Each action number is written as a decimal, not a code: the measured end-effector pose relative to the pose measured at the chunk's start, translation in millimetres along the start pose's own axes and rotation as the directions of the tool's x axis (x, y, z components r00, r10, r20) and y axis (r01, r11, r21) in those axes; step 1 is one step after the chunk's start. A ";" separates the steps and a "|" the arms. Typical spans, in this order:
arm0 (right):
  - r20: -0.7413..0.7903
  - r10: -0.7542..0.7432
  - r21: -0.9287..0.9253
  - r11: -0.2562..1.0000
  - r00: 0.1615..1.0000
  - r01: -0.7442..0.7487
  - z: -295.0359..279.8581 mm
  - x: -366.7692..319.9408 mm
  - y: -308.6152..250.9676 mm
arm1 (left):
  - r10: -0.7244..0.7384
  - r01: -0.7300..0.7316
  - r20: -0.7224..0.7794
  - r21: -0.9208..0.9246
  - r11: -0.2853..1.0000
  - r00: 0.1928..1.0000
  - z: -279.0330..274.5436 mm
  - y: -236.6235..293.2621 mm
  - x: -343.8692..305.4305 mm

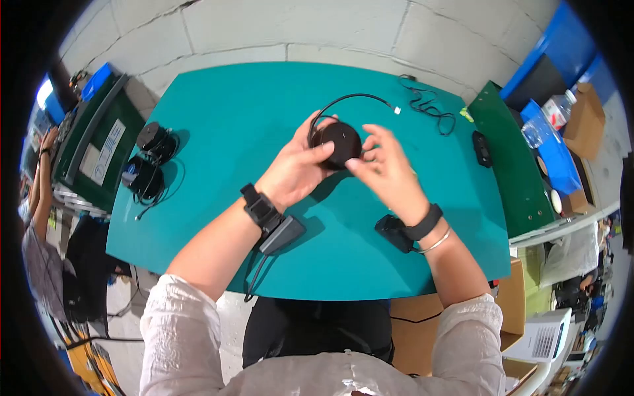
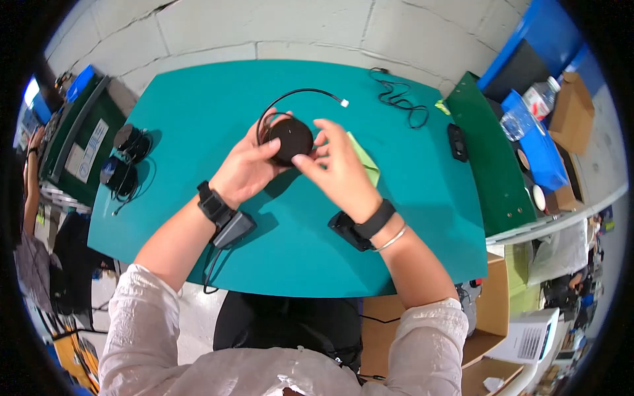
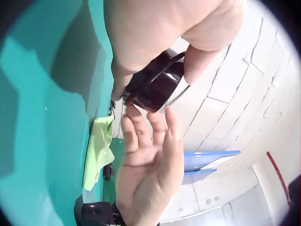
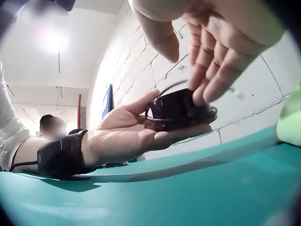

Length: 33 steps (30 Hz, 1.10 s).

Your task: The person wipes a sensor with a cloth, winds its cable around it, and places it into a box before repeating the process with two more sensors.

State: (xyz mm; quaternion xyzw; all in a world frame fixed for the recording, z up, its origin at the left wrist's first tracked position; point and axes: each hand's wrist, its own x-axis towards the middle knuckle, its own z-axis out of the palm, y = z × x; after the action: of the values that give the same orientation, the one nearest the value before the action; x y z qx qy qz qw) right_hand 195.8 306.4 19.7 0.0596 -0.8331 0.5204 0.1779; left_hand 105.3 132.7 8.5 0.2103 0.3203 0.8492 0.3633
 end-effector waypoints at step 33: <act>0.363 0.112 -0.255 0.967 0.925 -0.017 -0.2 42.3 -119.8 | -0.148 0.076 0.297 0.241 0.968 0.944 -14.1 12.5 -3.6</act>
State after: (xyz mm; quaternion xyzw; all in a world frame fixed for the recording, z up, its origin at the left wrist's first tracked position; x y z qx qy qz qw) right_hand 190.5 256.2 136.3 0.1076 -0.9113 0.3974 0.0042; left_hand 93.2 117.8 6.8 0.3632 0.3647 0.7412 0.4309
